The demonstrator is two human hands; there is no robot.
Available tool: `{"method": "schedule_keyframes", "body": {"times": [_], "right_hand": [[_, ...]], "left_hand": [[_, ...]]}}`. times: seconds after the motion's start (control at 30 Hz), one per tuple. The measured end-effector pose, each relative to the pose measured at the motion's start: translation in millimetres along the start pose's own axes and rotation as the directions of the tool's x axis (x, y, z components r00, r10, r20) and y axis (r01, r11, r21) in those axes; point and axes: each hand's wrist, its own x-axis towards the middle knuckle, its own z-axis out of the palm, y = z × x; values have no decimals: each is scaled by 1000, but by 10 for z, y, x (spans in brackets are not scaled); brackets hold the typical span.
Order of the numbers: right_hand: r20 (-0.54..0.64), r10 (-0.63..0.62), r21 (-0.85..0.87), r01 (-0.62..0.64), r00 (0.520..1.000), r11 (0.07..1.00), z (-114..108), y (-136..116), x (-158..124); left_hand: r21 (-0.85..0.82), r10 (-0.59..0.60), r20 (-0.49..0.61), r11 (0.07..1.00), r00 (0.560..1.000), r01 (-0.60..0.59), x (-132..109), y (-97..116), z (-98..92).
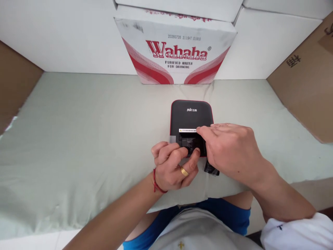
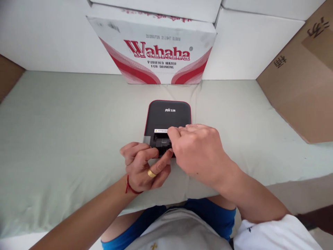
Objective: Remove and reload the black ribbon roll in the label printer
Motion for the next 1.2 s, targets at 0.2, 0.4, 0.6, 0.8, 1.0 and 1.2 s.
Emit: {"method": "schedule_keyframes", "body": {"times": [0.2,0.4,0.6,0.8,1.0,1.2], "right_hand": [[-143,122,116,-106,982,988,203,22,-97],[-385,107,369,46,917,928,397,-147,-435],[-410,146,436,53,900,898,449,-239,-652],[-438,217,458,9,872,889,529,-302,-670],[-427,176,436,31,887,900,426,-202,-564],[-275,134,432,-3,952,902,199,-72,-354]], "left_hand": [[-306,-233,10,925,973,225,54,-120,-54],[-621,-612,329,433,719,653,-101,-595,69],[-761,-551,554,-30,625,648,-58,-718,203],[-750,-524,636,-246,567,614,-16,-720,230],[-742,-510,640,-216,575,634,-62,-768,235],[-741,-529,635,-212,562,638,-65,-728,258]]}}
